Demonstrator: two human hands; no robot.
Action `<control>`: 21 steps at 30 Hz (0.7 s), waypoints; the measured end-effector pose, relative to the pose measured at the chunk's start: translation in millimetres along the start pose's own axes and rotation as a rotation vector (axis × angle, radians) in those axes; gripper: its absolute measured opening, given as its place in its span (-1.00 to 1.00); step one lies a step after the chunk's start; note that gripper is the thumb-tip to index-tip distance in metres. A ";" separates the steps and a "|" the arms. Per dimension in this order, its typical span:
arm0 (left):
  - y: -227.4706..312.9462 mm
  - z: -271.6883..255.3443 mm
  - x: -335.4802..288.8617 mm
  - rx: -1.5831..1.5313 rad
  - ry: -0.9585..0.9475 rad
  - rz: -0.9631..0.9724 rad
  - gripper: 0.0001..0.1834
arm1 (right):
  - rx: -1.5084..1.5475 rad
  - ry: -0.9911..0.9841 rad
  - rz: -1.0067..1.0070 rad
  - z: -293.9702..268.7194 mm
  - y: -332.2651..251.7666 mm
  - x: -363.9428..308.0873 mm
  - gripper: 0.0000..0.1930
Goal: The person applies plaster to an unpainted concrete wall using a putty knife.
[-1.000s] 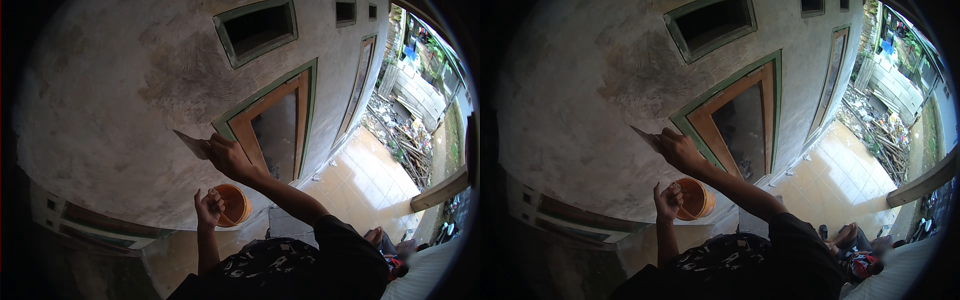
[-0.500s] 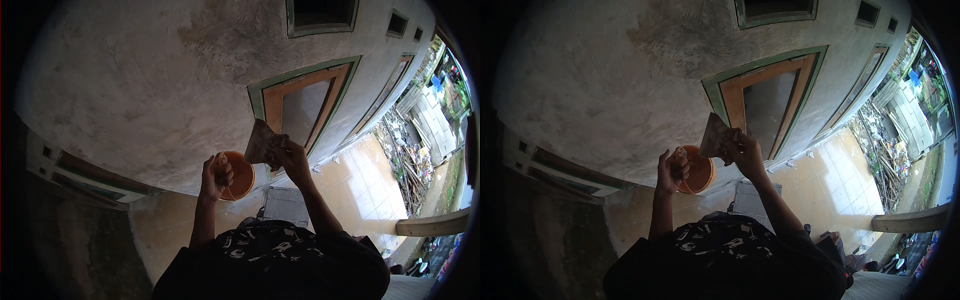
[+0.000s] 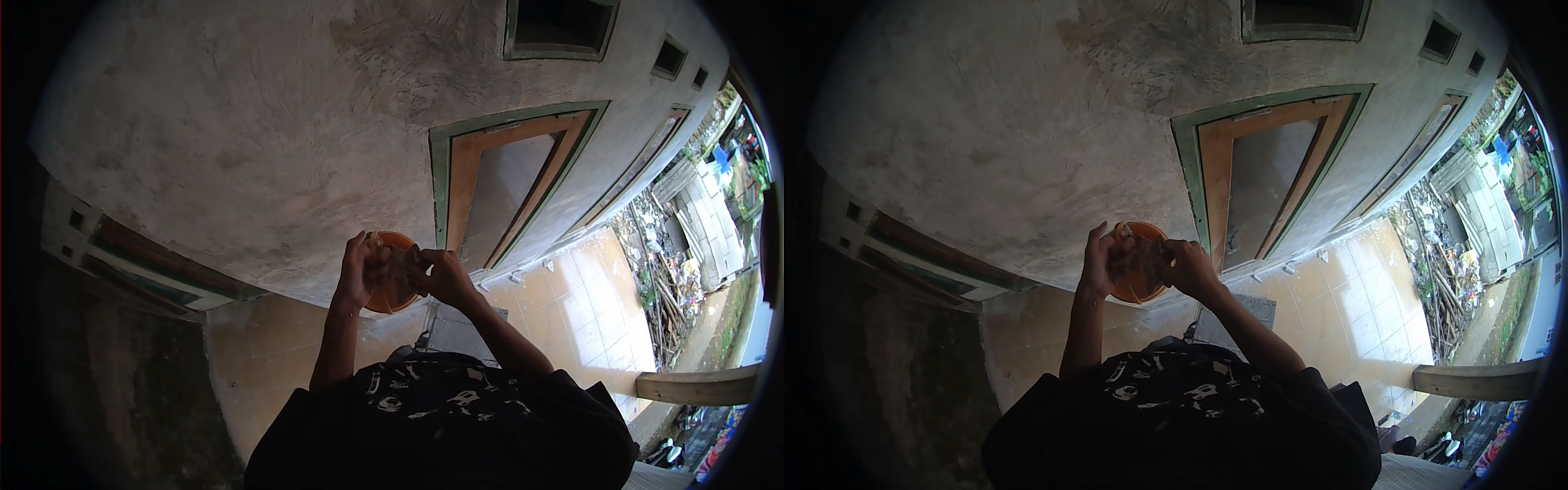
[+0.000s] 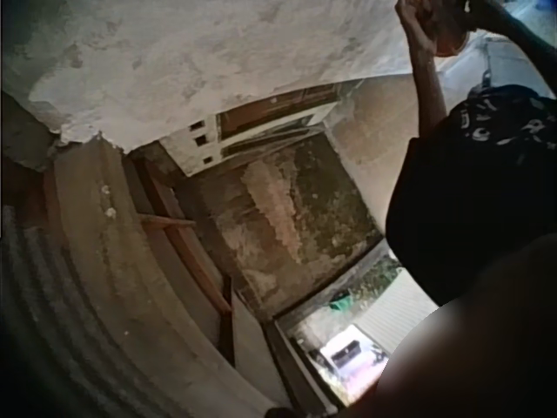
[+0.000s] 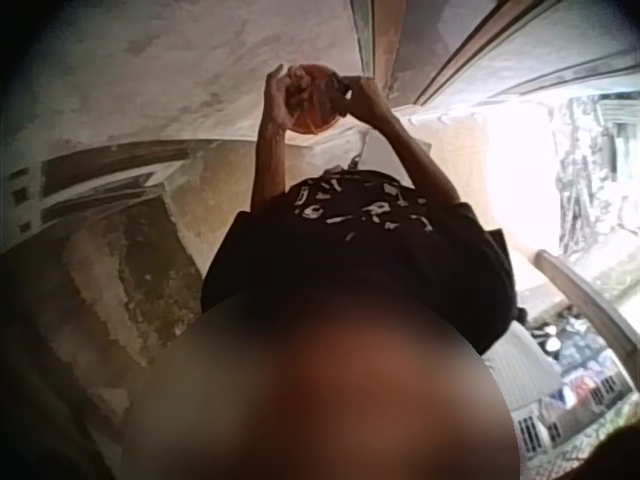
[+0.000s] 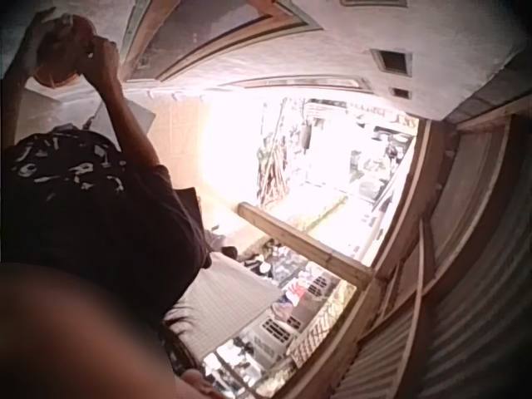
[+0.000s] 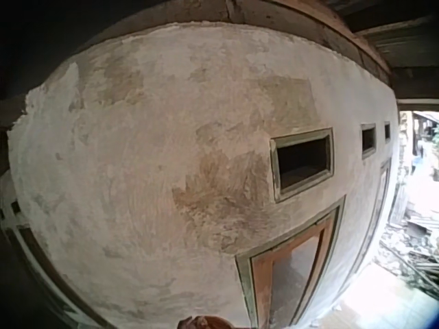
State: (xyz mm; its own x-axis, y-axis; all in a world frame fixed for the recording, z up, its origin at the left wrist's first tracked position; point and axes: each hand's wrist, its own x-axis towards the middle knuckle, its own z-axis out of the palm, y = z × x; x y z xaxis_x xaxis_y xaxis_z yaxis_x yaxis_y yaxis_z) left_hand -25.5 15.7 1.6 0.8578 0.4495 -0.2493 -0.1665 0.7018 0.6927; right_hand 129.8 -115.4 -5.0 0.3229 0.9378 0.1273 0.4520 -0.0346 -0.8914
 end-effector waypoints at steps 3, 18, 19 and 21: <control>-1.2 20.7 2.8 0.096 0.287 -0.004 -0.55 | -0.080 -0.050 -0.021 6.0 7.0 15.2 -0.79; 8.2 2.9 10.8 0.150 0.137 -0.059 -0.59 | -0.634 -0.366 -0.244 34.5 4.6 49.0 -0.80; 9.0 2.3 12.4 0.150 0.136 -0.055 -0.59 | -0.736 -0.382 -0.259 40.4 14.4 51.7 -0.79; 9.1 0.8 12.4 0.150 0.096 -0.092 -0.60 | -0.758 -0.353 -0.302 49.6 25.8 54.5 -0.81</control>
State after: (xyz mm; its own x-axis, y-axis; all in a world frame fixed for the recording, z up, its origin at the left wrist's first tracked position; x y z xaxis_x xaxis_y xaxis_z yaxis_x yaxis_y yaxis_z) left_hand -15.9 27.2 5.3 0.8143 0.4430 -0.3751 -0.0084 0.6552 0.7554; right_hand 117.9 -48.0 -42.6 -0.1181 0.9914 0.0571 0.9457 0.1298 -0.2980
